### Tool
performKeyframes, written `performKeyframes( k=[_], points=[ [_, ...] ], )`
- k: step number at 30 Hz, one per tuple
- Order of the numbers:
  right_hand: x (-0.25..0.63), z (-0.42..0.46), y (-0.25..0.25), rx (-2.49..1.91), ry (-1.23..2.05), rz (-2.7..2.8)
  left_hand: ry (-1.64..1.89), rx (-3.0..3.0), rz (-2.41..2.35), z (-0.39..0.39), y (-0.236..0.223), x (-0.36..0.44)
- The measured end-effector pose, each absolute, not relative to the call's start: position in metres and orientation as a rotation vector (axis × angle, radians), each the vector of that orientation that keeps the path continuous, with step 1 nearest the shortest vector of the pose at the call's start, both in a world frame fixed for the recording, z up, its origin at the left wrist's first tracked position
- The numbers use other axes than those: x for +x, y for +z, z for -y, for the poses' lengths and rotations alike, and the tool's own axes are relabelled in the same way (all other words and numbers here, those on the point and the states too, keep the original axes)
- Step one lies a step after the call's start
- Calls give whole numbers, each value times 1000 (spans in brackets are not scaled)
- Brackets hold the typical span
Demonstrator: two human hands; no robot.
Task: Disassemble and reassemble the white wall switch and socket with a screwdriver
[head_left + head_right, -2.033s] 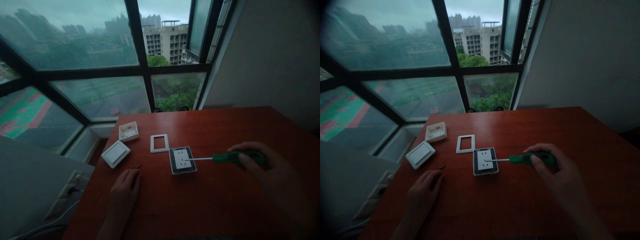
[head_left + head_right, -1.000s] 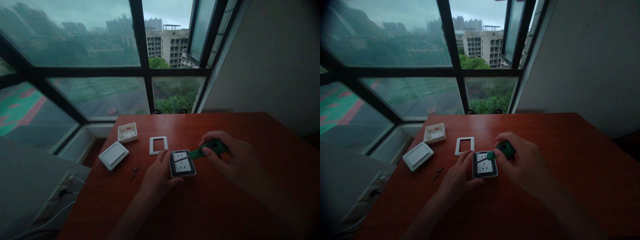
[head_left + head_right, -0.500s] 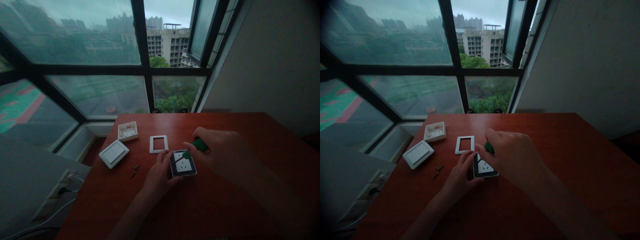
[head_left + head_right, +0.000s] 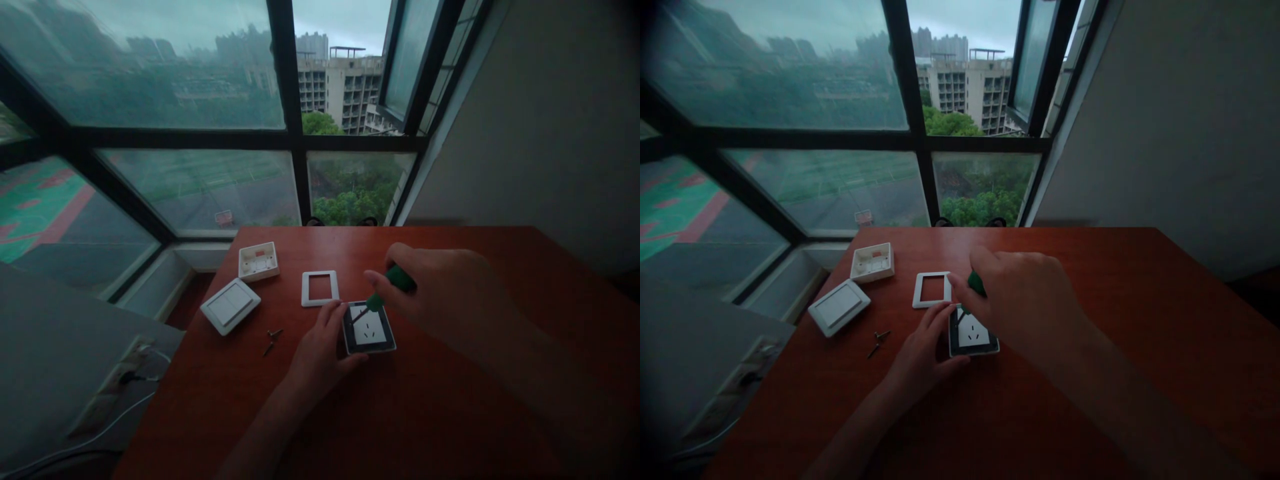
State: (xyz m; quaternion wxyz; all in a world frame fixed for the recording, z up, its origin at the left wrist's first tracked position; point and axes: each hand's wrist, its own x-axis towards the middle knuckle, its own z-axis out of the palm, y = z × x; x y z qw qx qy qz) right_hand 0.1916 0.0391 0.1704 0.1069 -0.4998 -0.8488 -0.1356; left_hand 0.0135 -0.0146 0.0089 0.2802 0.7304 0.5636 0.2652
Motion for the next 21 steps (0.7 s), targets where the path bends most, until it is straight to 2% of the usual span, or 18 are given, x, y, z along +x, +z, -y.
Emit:
performKeyframes(
  k=[21],
  points=[
    [189,-35,166,-1457,-413,2494,696,1934,-1498,14,8,12]
  ],
)
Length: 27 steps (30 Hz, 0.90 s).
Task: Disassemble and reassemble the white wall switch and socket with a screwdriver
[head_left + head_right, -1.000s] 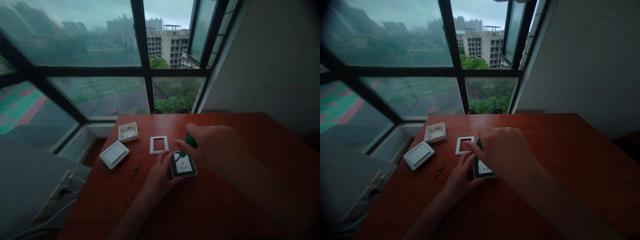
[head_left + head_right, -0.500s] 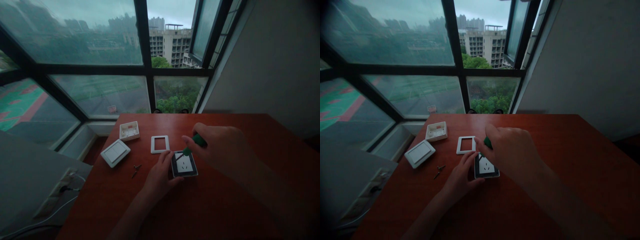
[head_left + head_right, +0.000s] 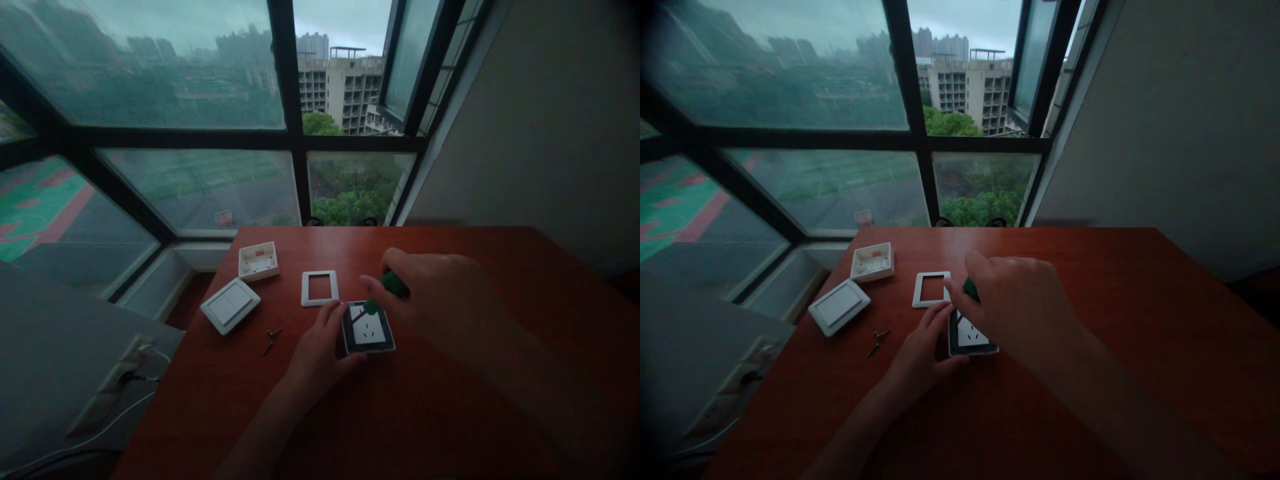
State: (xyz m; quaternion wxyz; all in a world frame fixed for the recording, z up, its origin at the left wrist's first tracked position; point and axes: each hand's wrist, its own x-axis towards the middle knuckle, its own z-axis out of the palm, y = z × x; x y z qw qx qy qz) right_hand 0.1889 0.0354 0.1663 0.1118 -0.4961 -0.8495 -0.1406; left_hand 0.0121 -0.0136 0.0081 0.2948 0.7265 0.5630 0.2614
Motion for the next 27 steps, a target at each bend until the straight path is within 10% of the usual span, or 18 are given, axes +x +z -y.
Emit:
performKeyframes(
  k=[16,27],
  points=[
    [191,-52,173,-984,168,2677,679,1922,-1488,12,7,12],
    [183,-49,179,-1208,-38,2677,702,1946,-1488,12,5,12]
  ],
)
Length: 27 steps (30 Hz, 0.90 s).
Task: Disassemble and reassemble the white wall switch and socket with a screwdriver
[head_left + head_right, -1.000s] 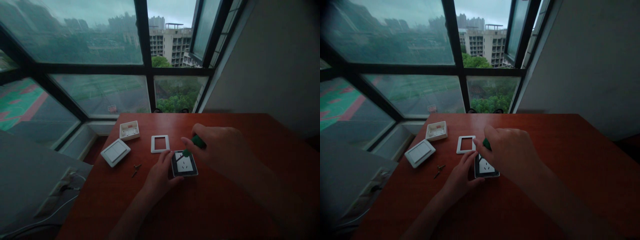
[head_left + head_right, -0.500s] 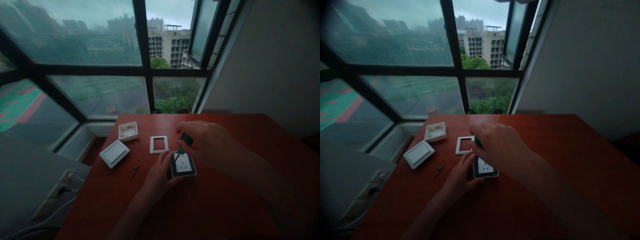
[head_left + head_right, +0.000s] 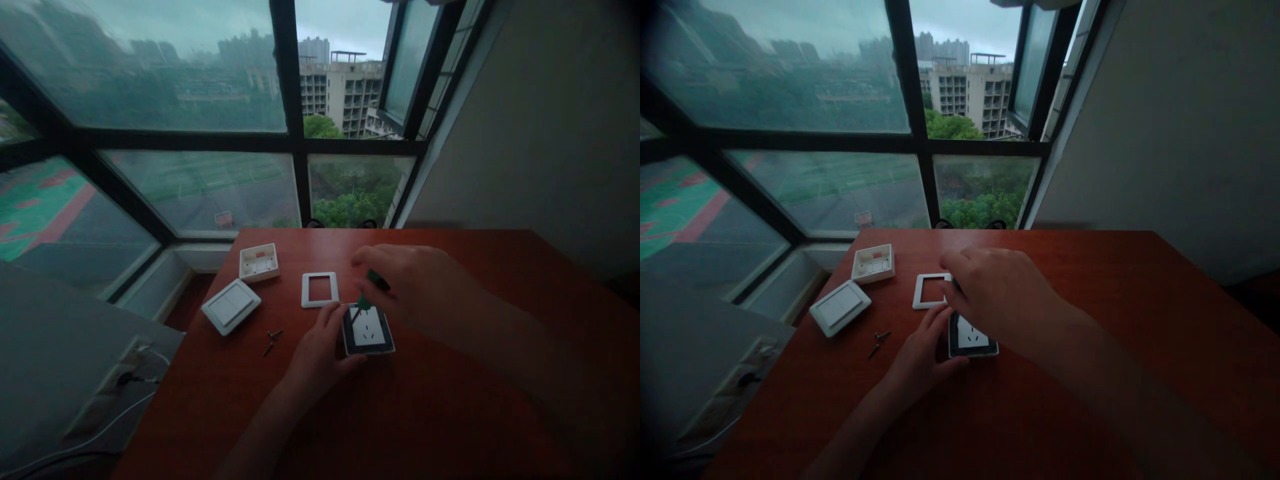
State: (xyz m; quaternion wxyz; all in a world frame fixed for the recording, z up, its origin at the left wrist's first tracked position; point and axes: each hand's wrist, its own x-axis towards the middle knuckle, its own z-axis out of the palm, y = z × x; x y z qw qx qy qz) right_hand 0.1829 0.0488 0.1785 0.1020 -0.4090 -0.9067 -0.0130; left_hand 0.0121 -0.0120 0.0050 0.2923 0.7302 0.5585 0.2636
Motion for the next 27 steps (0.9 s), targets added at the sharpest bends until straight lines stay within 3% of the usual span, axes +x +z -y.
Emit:
performKeyframes(
  k=[4,10,17,23,27],
  points=[
    [188,-47,179,-1058,130,2675,681,1932,-1485,12,7,12],
    [181,-51,183,-1485,-267,2651,687,1940,-1498,12,5,12],
    [187,-51,182,-925,259,2730,695,1946,-1470,11,6,11],
    [179,-52,183,-1375,-258,2675,692,1933,-1491,12,5,11],
    [181,-55,183,-1230,-88,2707,692,1930,-1487,12,7,12]
  ],
)
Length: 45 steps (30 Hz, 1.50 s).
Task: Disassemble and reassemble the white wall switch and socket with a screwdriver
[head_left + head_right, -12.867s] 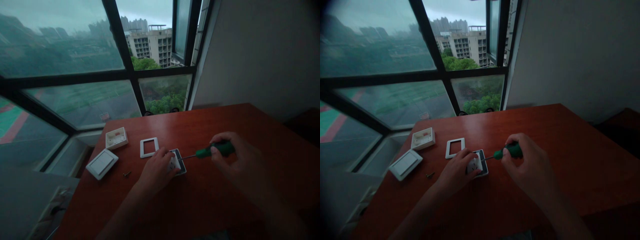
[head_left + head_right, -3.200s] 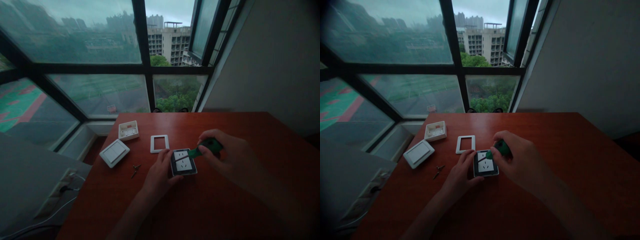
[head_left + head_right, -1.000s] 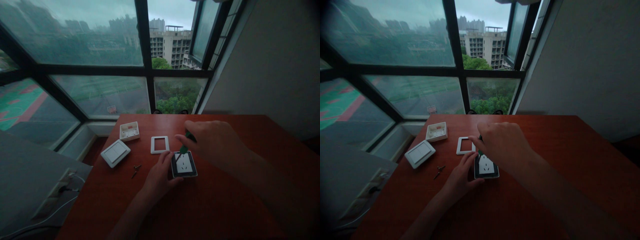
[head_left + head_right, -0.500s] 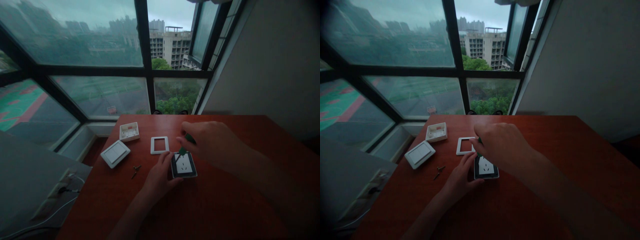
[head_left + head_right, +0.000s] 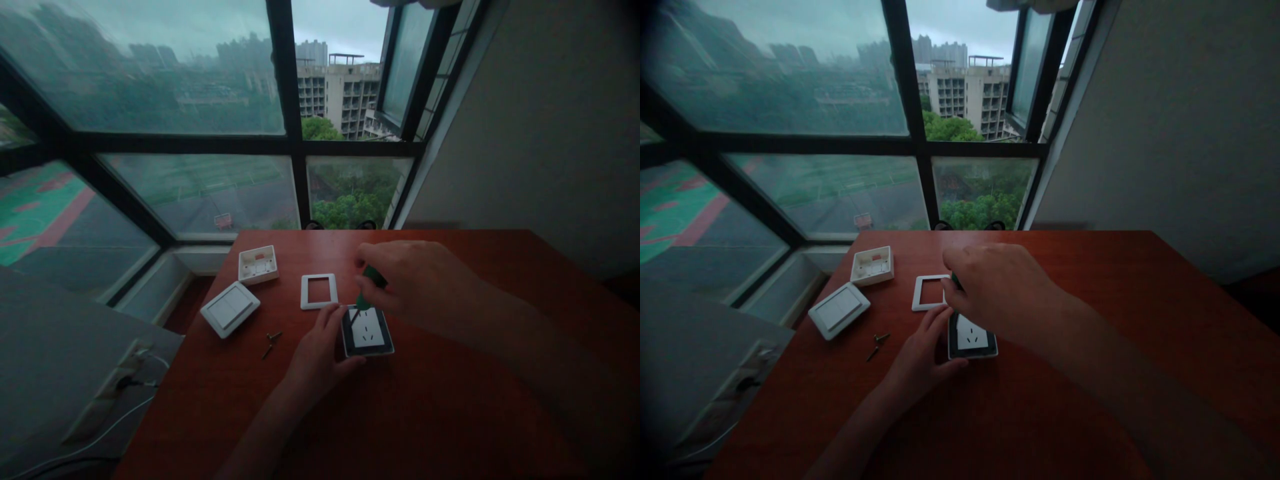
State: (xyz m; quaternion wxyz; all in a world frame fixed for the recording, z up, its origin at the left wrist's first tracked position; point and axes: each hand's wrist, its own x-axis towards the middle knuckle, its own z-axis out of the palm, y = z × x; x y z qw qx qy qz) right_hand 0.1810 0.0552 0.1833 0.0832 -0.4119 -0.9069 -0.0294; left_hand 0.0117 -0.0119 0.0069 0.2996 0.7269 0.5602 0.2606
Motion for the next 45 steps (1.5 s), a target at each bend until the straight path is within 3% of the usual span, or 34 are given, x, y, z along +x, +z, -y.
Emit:
performKeyframes(
  k=[3,9,14,20,25,30,35,41,45],
  points=[
    [183,-56,183,-1097,31,2701,682,1933,-1475,12,7,12],
    [181,-58,181,-1382,-253,2681,694,1929,-1489,12,6,11],
    [182,-53,181,-1071,83,2679,674,1924,-1479,11,8,11],
    [178,-47,182,-1327,-204,2677,687,1918,-1483,11,7,11],
    [179,-45,182,-1020,133,2716,706,1929,-1467,12,7,11],
    [178,-48,180,-1229,-63,2666,687,1921,-1487,12,9,12],
    [179,-45,182,-1043,200,2681,706,1898,-1464,12,9,12],
    [175,-47,185,-1432,-239,2641,687,1899,-1483,12,7,11],
    [179,-52,181,-1113,82,2700,674,1910,-1473,11,8,11]
  ],
)
